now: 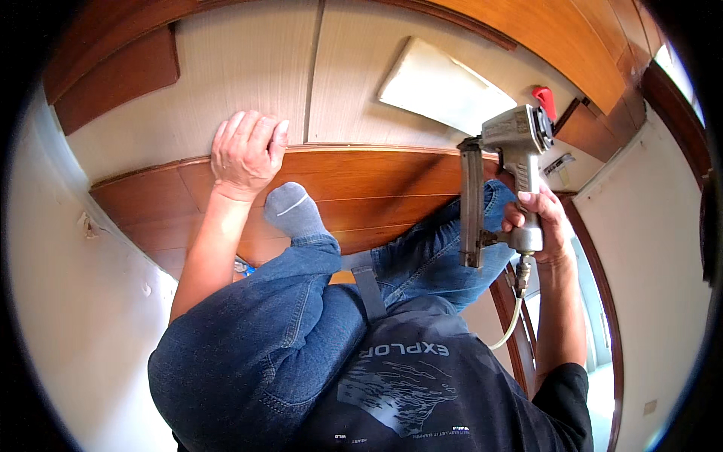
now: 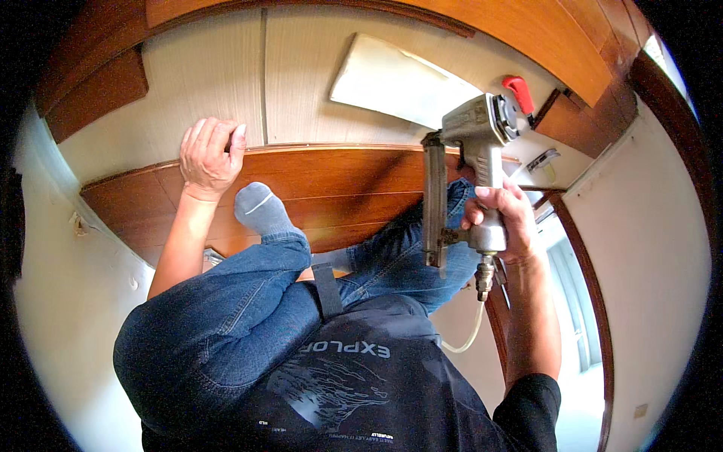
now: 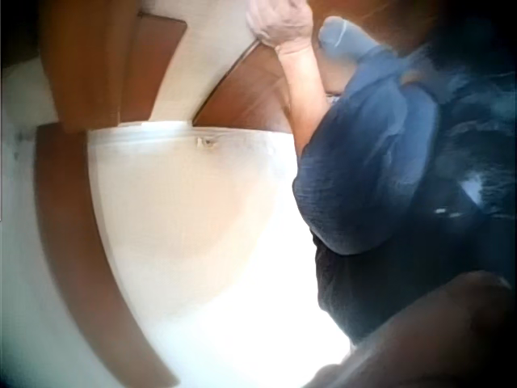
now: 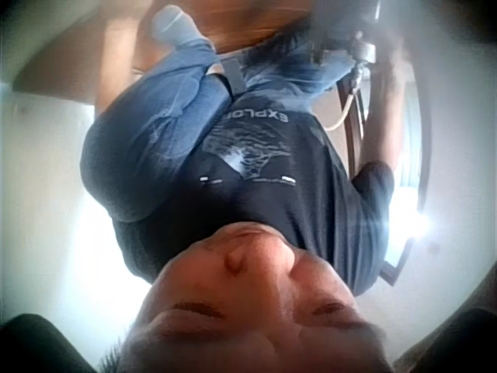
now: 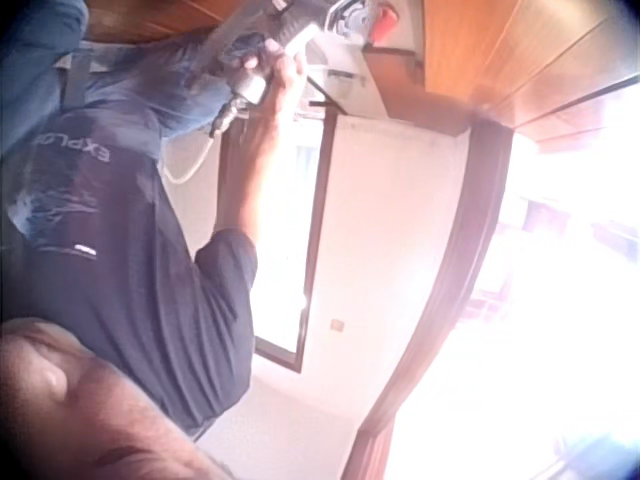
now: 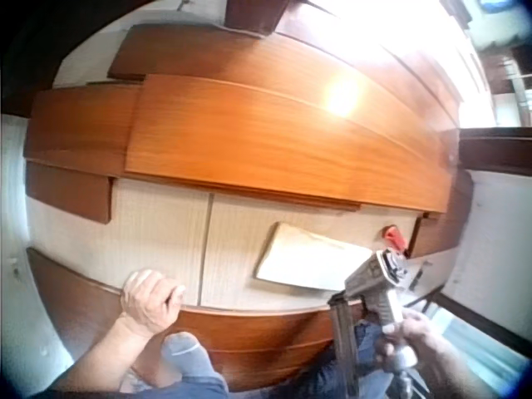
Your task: The person fits a wood floorboard into place, hammers it tight using a tapping block, and secures it with a pneumatic nail gun. They then fit another board against a door frame and mark it with a pencil.
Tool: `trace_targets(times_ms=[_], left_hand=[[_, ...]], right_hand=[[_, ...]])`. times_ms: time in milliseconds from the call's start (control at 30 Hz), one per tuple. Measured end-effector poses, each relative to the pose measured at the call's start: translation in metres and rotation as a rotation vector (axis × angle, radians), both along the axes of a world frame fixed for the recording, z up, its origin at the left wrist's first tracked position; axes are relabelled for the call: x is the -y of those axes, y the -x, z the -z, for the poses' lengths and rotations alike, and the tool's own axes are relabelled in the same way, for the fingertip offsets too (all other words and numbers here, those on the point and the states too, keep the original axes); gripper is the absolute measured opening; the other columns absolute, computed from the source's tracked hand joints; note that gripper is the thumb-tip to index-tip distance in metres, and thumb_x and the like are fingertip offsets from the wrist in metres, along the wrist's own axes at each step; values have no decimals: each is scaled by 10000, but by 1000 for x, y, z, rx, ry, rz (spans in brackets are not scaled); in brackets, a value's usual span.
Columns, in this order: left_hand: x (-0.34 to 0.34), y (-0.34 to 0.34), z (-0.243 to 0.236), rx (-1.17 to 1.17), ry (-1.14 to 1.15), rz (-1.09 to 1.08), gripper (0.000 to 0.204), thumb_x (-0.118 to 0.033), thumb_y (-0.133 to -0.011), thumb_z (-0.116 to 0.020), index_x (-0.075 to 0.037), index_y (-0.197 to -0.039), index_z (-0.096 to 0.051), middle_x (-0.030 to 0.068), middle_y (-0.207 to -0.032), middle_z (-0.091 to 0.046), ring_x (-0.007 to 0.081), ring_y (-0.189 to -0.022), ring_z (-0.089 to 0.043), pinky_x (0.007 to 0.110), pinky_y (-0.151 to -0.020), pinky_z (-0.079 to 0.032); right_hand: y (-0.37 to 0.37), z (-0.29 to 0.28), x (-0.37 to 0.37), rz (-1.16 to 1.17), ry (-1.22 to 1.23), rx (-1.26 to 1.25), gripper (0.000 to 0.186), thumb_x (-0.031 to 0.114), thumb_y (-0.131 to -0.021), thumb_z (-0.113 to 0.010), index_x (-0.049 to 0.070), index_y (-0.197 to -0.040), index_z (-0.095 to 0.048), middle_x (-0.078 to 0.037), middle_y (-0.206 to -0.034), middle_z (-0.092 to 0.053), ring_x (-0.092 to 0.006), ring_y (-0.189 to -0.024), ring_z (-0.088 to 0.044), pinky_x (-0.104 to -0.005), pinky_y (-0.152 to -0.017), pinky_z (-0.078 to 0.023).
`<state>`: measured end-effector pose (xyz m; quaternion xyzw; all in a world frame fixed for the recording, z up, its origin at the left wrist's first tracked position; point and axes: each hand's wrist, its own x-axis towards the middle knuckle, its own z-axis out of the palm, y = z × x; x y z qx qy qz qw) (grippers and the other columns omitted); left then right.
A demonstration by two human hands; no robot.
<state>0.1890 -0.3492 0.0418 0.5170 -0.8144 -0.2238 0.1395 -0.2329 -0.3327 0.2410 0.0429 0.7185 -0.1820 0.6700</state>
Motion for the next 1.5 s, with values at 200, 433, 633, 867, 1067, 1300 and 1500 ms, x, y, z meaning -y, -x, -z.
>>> trace_targets(times_ms=[200,433,633,867,1067,1300,1500], left_hand=[[5,2,-4,-12,-27,5,136,-191,-873,-776,-130,-852,-656,42,-804,-615,264,-759,-609,400,-681,-477],[0,-2,1,5,21,-1,135,-220,-900,-763,-140,-875,-658,37,-818,-615,250,-774,-619,392,-688,-488],[-5,0,5,-6,42,-12,131,-242,-931,-742,-139,-892,-671,51,-841,-634,268,-801,-637,406,-709,-507],[-7,-3,5,-148,-40,-53,129,-234,-969,-705,-108,-939,-694,95,-897,-681,317,-868,-670,442,-774,-535],[-19,-63,-36,-67,-57,-169,136,-197,-986,-669,-99,-1064,-722,103,-1043,-720,343,-1011,-671,468,-889,-537],[-132,-95,-42,685,-115,-307,680,-432,-1085,-465,5,-1600,-381,222,-1699,-307,347,-1586,-277,511,-1264,-257],[-159,2,-13,390,-184,68,815,-544,-1097,-371,47,-1644,-246,246,-1750,-115,350,-1638,-86,503,-1320,-117]], right_hand=[[0,21,-10,7,-22,107,528,119,-916,-712,-18,-1391,-527,-174,-1327,-672,-143,-671,-590,-378,-654,-610],[-1,29,10,-73,-71,155,455,126,-951,-708,-5,-1369,-584,-91,-1211,-712,-120,-642,-627,-353,-657,-633],[6,5,-28,-64,14,6,307,158,-959,-689,21,-1214,-585,-58,-855,-621,-141,-686,-603,-373,-710,-586],[77,-47,-133,251,263,-38,256,233,-940,-654,38,-1074,-558,-44,-893,-571,-152,-764,-545,-353,-761,-521],[105,11,-263,556,478,248,226,235,-950,-635,65,-968,-487,2,-849,-445,-128,-722,-461,-318,-753,-460],[112,30,-263,492,623,455,202,229,-963,-627,67,-976,-507,3,-851,-438,-113,-718,-485,-321,-759,-479],[122,43,-267,440,691,533,230,251,-963,-632,75,-934,-486,8,-837,-416,-113,-715,-474,-325,-763,-473]])
